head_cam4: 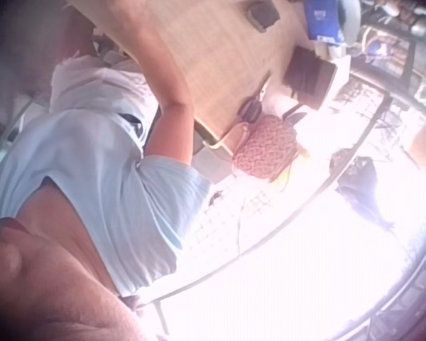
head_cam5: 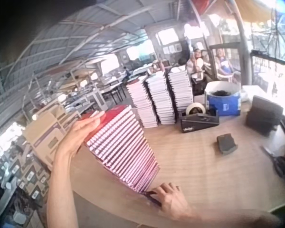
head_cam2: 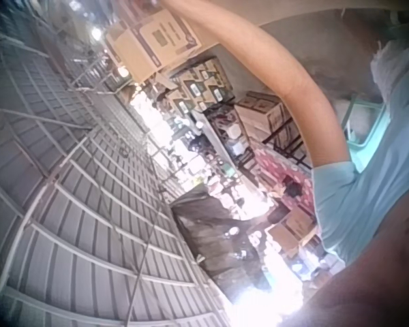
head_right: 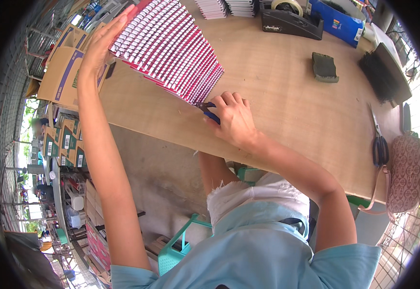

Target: The person uses snips to trim excess wire from the spiral binding of a stack of pink notebooks. The person then adjusts the stack and continues trimming the coils on the edge.

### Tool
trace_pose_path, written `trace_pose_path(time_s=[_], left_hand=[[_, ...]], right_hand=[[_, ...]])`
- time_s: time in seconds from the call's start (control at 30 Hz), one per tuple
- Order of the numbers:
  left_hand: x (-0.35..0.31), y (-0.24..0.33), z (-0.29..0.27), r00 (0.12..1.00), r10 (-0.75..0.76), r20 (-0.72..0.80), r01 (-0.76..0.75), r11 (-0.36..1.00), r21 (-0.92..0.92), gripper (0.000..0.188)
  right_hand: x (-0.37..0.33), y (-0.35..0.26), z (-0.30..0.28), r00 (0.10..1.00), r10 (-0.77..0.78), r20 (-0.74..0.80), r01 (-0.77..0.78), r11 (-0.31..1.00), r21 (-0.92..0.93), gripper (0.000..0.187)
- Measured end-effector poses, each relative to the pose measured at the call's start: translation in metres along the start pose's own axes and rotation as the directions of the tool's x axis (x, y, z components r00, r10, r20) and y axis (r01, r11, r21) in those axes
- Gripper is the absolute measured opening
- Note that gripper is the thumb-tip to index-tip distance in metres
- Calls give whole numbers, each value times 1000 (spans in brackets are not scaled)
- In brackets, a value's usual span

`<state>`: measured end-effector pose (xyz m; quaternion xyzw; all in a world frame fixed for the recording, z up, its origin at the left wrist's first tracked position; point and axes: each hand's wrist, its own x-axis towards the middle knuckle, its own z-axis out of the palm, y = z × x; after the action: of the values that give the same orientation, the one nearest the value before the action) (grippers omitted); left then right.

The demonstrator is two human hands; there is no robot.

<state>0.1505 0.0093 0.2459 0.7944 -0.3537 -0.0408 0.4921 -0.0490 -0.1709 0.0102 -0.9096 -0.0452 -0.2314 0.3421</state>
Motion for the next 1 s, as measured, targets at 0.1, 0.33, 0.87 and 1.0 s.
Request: trace_pose_path(time_s=[0.1, 0.33, 0.87, 1.0], left_hand=[[0, 0, 7, 998, -23, -63, 28, 996, 85, 51], [1, -3, 4, 999, -22, -26, 24, 999, 49, 53], [4, 0, 6, 999, -18, -28, 19, 1000, 24, 54], [0, -3, 6, 999, -19, -43, 19, 1000, 10, 53]], right_hand=[[3, 2, -3, 1000, 5, 24, -5, 1000, 19, 36], [30, 9, -12, 990, -6, 143, -18, 985, 171, 20], [6, 2, 9, 1000, -17, 5, 17, 1000, 0, 26], [41, 2, -15, 875, 221, 430, -333, 920, 205, 24]])
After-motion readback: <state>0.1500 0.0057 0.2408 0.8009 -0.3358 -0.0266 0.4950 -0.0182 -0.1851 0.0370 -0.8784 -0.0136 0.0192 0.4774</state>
